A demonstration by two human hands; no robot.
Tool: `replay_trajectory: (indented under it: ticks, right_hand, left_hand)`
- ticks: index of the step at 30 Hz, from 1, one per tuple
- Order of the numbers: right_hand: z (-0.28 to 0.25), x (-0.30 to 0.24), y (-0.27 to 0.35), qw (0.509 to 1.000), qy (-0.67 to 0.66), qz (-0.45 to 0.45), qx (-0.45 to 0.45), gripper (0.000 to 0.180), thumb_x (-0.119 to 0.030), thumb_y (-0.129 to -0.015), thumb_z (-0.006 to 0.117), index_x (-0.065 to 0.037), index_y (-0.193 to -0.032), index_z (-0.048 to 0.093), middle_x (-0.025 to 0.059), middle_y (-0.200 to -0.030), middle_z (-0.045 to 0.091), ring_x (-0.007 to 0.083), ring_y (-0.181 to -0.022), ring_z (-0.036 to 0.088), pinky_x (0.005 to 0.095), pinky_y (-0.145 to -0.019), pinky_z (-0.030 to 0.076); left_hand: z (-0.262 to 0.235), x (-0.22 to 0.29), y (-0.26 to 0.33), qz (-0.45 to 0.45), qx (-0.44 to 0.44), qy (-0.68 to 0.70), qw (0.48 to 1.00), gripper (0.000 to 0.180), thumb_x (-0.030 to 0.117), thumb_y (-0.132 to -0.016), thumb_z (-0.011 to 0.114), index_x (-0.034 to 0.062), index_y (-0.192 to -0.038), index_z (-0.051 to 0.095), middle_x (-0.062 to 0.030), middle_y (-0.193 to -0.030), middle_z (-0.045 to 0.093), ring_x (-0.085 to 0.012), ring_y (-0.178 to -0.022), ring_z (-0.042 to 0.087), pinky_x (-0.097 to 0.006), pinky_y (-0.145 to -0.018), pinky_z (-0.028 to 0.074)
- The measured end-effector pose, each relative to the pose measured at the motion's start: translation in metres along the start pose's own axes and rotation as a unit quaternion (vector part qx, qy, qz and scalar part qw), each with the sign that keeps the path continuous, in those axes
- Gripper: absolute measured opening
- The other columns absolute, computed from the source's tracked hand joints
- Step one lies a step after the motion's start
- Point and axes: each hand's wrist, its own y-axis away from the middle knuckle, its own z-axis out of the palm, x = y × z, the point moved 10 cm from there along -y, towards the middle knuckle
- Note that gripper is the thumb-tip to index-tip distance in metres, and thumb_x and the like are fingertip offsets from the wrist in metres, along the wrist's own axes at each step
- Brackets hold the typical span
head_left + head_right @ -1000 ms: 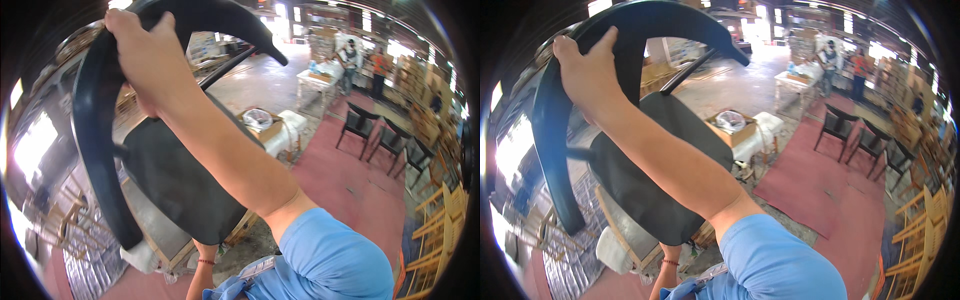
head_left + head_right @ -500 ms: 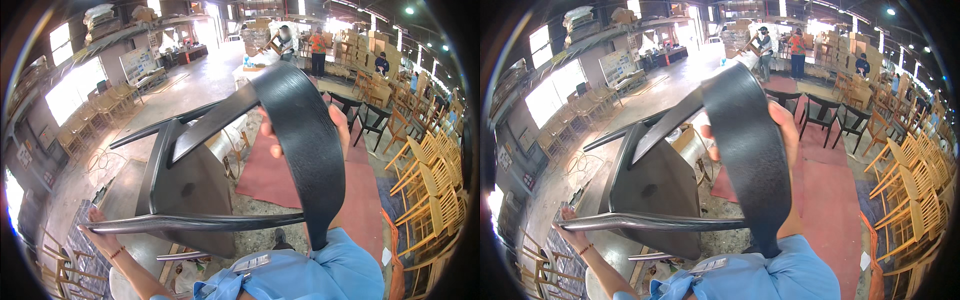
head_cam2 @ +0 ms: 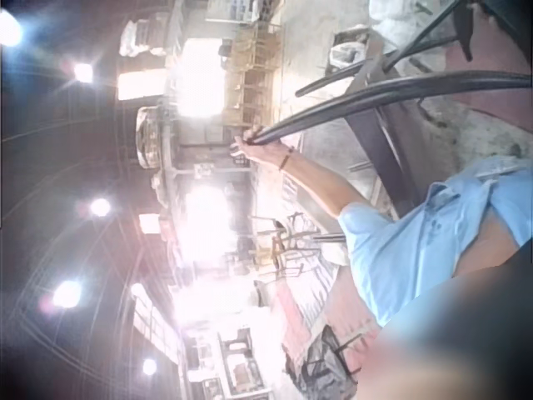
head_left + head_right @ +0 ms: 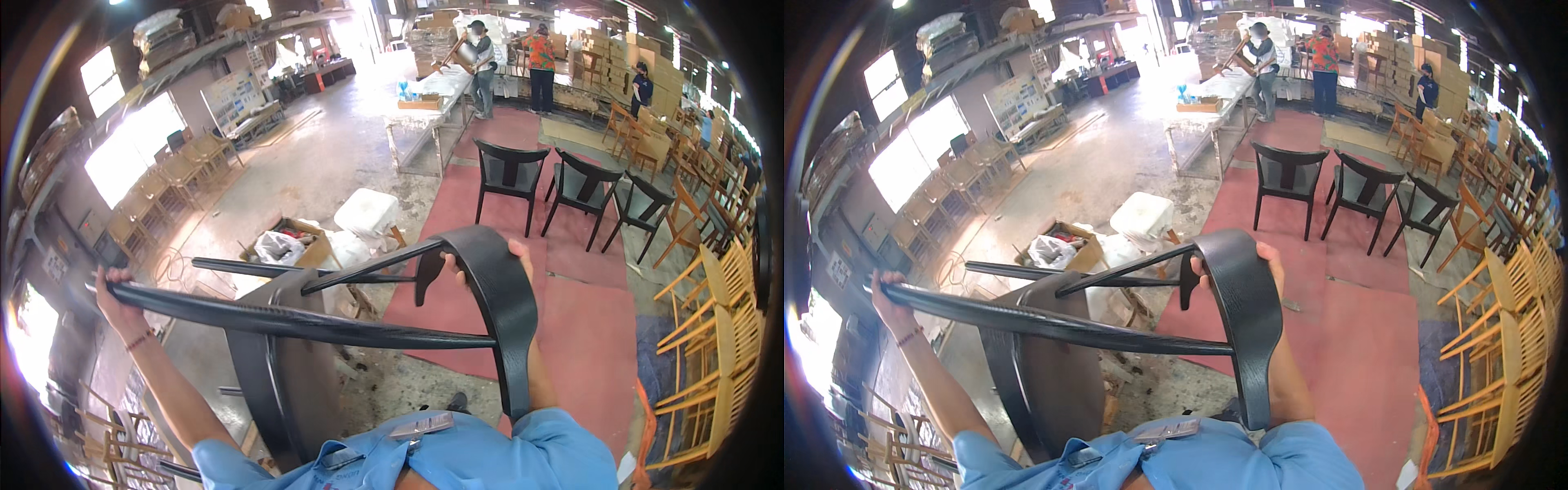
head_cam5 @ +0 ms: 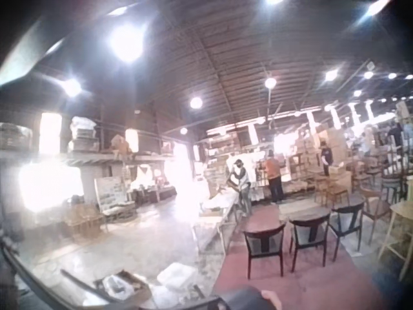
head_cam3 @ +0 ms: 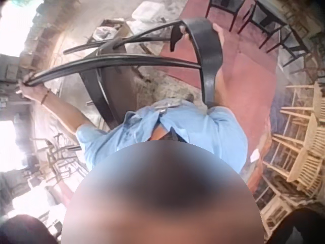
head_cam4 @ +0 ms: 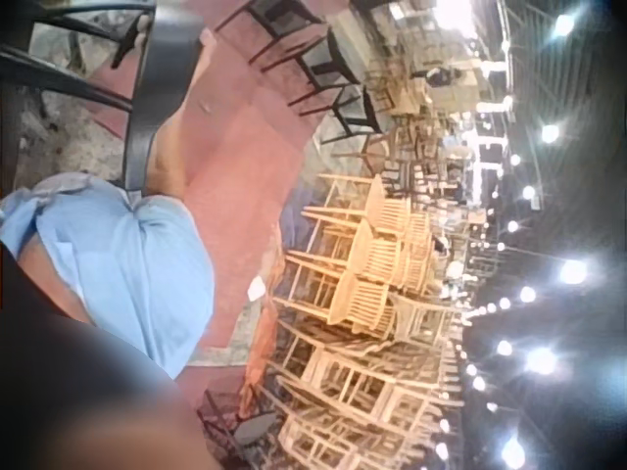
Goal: The person picks up a black chair, places it upside down on a workbench, and uses a rubber mallet to tap plastic caps onto the chair legs. The person repeats this process for multiple chairs in a workshop setting.
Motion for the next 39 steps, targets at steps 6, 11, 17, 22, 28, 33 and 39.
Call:
replay_trajectory:
  ticks: [6,11,17,22,28,33,39]
  right_hand:
    - [-0.032,-0.063,-0.035,0.976,-0.156,0.133,-0.078,0.068,-0.038,-0.092,0.052,0.012,-0.137,0.037,0.0386,-0.131,0.044,0.0515,-0.111,0.057,0.0521,-0.089,0.058]
    - [-0.084,-0.124,-0.069,0.995,-0.075,0.051,-0.037,0.068,-0.038,-0.093,0.053,0.007,-0.14,0.035,0.0354,-0.131,0.047,0.0425,-0.101,0.064,0.0457,-0.075,0.062]
    - [-0.192,-0.214,-0.11,0.973,0.108,-0.156,0.129,0.052,-0.044,-0.093,0.055,0.002,-0.117,0.062,0.0205,-0.1,0.069,0.0276,-0.089,0.07,0.0323,-0.059,0.063]
    - [-0.272,-0.237,-0.169,0.941,0.138,-0.229,0.207,0.049,-0.046,-0.095,0.053,-0.001,-0.109,0.066,0.0131,-0.09,0.072,0.023,-0.057,0.067,0.0297,-0.048,0.057]
    - [-0.404,-0.258,-0.254,0.785,0.385,-0.151,0.462,0.057,-0.048,-0.094,0.059,0.002,-0.122,0.06,0.013,-0.112,0.067,0.0196,-0.089,0.067,0.0345,-0.074,0.056]
    - [-0.507,-0.267,-0.153,0.548,0.525,0.113,0.641,0.059,-0.045,-0.094,0.06,-0.002,-0.133,0.05,0.0167,-0.118,0.064,0.0273,-0.091,0.065,0.0399,-0.071,0.054]
    - [-0.566,-0.23,-0.059,0.508,0.399,0.2,0.737,0.051,-0.038,-0.096,0.058,-0.003,-0.132,0.049,0.016,-0.109,0.064,0.0313,-0.09,0.066,0.0453,-0.073,0.058]
  left_hand:
    - [0.17,-0.058,-0.064,0.015,-0.056,-0.108,0.992,0.017,0.01,-0.095,0.06,0.0052,-0.082,0.049,-0.0036,-0.064,0.046,-0.0161,-0.059,0.048,-0.032,-0.056,0.047]
    - [0.347,-0.121,-0.123,-0.108,-0.253,-0.038,0.961,0.016,0.01,-0.097,0.054,0.0009,-0.085,0.05,-0.0057,-0.069,0.05,-0.0179,-0.065,0.053,-0.034,-0.061,0.051]
    - [0.498,-0.254,-0.138,-0.16,-0.465,0.035,0.87,0.011,0.008,-0.099,0.053,-0.0019,-0.095,0.049,-0.0078,-0.075,0.049,-0.0192,-0.073,0.052,-0.035,-0.072,0.051]
    - [0.528,-0.383,-0.173,0.058,-0.33,0.0,0.942,0.013,0.019,-0.089,0.068,0.0077,-0.091,0.061,-0.0069,-0.069,0.065,-0.0175,-0.057,0.065,-0.032,-0.056,0.058]
    - [0.504,-0.623,-0.219,-0.164,-0.364,-0.028,0.916,0.019,0.012,-0.09,0.062,0.0035,-0.074,0.056,-0.0083,-0.063,0.056,-0.0228,-0.062,0.059,-0.037,-0.065,0.054]
    - [0.408,-0.794,-0.217,-0.241,-0.287,-0.047,0.926,0.015,0.01,-0.083,0.062,0.0033,-0.071,0.056,-0.0084,-0.06,0.056,-0.0199,-0.055,0.056,-0.032,-0.056,0.046]
    - [0.28,-0.946,-0.164,-0.296,-0.3,-0.154,0.894,0.013,0.009,-0.077,0.068,0.0042,-0.07,0.058,-0.0051,-0.059,0.057,-0.014,-0.052,0.053,-0.029,-0.051,0.04]
